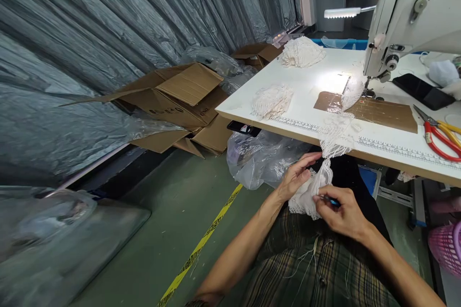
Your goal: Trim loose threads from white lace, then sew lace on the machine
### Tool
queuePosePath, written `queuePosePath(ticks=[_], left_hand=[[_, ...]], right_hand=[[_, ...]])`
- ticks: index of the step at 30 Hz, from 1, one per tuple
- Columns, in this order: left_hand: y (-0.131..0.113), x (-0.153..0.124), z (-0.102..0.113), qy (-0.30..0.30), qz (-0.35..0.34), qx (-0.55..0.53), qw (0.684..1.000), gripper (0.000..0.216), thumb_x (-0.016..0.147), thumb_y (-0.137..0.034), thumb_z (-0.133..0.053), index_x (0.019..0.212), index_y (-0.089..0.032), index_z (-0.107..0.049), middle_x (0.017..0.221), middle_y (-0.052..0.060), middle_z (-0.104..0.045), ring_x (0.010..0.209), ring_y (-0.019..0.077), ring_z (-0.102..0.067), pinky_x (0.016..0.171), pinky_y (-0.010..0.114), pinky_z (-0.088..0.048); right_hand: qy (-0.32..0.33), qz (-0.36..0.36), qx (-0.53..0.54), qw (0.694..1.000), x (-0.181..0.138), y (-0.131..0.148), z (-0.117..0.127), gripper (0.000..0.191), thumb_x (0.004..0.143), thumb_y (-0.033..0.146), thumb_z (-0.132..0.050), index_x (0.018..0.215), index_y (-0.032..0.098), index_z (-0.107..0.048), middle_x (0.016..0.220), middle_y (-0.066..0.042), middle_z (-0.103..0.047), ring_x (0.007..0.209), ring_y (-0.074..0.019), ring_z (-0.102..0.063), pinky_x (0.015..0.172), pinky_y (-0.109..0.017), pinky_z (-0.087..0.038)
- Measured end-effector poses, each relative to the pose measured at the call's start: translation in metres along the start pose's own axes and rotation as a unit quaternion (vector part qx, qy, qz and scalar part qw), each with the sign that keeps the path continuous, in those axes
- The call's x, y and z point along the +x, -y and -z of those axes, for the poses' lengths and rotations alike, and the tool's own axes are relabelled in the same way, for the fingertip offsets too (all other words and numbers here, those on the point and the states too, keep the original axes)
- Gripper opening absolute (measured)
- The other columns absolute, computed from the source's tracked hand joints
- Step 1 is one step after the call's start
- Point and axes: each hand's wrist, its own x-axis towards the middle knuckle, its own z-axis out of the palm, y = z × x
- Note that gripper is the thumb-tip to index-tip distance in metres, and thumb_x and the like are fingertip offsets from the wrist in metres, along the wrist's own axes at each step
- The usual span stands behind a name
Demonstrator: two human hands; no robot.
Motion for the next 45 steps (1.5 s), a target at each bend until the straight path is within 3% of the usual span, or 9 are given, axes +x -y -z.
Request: queuePosePath(ticks=[6, 9, 13, 16, 22, 27, 36, 42, 45], left_hand=[[-0.001, -0.004, -0.016, 0.137, 0.117, -0.247, 0.952, 0.065, 0.074, -0.069, -0.065, 0.108, -0.013, -0.073, 0.097, 0.013, -0.072, 0.090, 0.0241, -0.066, 0.089, 0.037, -0.048], [-0.008, -0.009, -0.011, 0.119, 0.183, -0.222, 0.950, 0.059, 0.067, -0.059, -0.078, 0.103, -0.012, -0.073, 0.076, 0.006, -0.068, 0.065, 0.0133, -0.059, 0.066, 0.025, -0.046], [-0.017, -0.012, -0.003, 0.055, 0.206, -0.115, 0.970, 0.054, 0.068, -0.057, -0.080, 0.093, -0.010, -0.073, 0.063, 0.000, -0.061, 0.049, 0.0045, -0.042, 0.049, 0.019, -0.031], [-0.022, -0.012, -0.003, 0.035, 0.195, -0.087, 0.976, 0.056, 0.070, -0.062, -0.076, 0.090, -0.011, -0.073, 0.067, 0.001, -0.065, 0.051, 0.0052, -0.046, 0.051, 0.019, -0.035], [-0.023, -0.011, -0.004, 0.019, 0.174, -0.072, 0.982, 0.058, 0.071, -0.067, -0.072, 0.086, -0.010, -0.074, 0.077, 0.007, -0.071, 0.065, 0.0110, -0.060, 0.061, 0.021, -0.045], [-0.023, -0.012, -0.002, 0.022, 0.167, -0.059, 0.984, 0.056, 0.074, -0.065, -0.070, 0.088, -0.010, -0.074, 0.084, 0.009, -0.073, 0.072, 0.0135, -0.063, 0.065, 0.023, -0.047], [-0.022, -0.013, 0.000, 0.030, 0.178, -0.012, 0.983, 0.051, 0.076, -0.060, -0.070, 0.084, -0.010, -0.071, 0.072, 0.003, -0.066, 0.062, 0.0086, -0.053, 0.058, 0.020, -0.041], [-0.016, -0.019, 0.005, 0.063, 0.174, 0.037, 0.982, 0.042, 0.085, -0.050, -0.063, 0.093, -0.010, -0.073, 0.089, 0.009, -0.073, 0.079, 0.0160, -0.065, 0.071, 0.025, -0.050], [-0.005, -0.016, 0.012, 0.028, 0.150, 0.120, 0.981, 0.036, 0.085, -0.042, -0.066, 0.107, -0.013, -0.072, 0.104, 0.011, -0.072, 0.093, 0.0199, -0.066, 0.081, 0.029, -0.052]], right_hand=[[0.131, 0.040, 0.007, 0.991, -0.013, 0.012, 0.003, 0.014, 0.087, 0.016, -0.053, 0.078, 0.018, -0.063, 0.058, 0.003, -0.055, 0.046, -0.0079, -0.043, 0.048, -0.022, -0.034], [0.142, 0.009, -0.006, 0.990, -0.014, 0.008, 0.008, 0.014, 0.088, 0.022, -0.054, 0.079, 0.018, -0.063, 0.057, 0.003, -0.053, 0.046, -0.0085, -0.042, 0.047, -0.022, -0.034], [0.066, -0.117, -0.044, 0.990, -0.007, -0.003, 0.013, 0.037, 0.097, 0.044, -0.040, 0.079, 0.018, -0.060, 0.058, 0.002, -0.048, 0.051, -0.0121, -0.042, 0.047, -0.023, -0.035], [0.027, -0.168, -0.077, 0.982, 0.002, -0.009, 0.013, 0.052, 0.099, 0.054, -0.026, 0.074, 0.020, -0.055, 0.057, 0.002, -0.045, 0.053, -0.0134, -0.041, 0.049, -0.025, -0.034], [0.046, -0.136, -0.109, 0.984, 0.021, -0.017, 0.007, 0.054, 0.095, 0.064, -0.028, 0.063, 0.023, -0.042, 0.054, 0.002, -0.044, 0.050, -0.0129, -0.040, 0.048, -0.025, -0.030], [0.031, -0.147, -0.122, 0.981, 0.021, -0.022, 0.005, 0.053, 0.095, 0.062, -0.029, 0.065, 0.023, -0.047, 0.054, 0.002, -0.047, 0.049, -0.0131, -0.043, 0.048, -0.025, -0.031], [0.041, -0.115, -0.174, 0.977, 0.018, -0.020, 0.005, 0.048, 0.095, 0.059, -0.032, 0.062, 0.024, -0.037, 0.049, 0.005, -0.037, 0.044, -0.0118, -0.033, 0.047, -0.027, -0.024], [0.105, -0.187, -0.028, 0.976, 0.006, -0.029, 0.003, 0.047, 0.095, 0.065, -0.031, 0.080, 0.023, -0.047, 0.057, 0.003, -0.050, 0.052, -0.0146, -0.048, 0.049, -0.025, -0.038], [0.113, -0.202, -0.075, 0.970, 0.001, -0.036, 0.003, 0.042, 0.092, 0.062, -0.040, 0.089, 0.022, -0.051, 0.063, 0.001, -0.057, 0.052, -0.0161, -0.052, 0.050, -0.028, -0.042]])
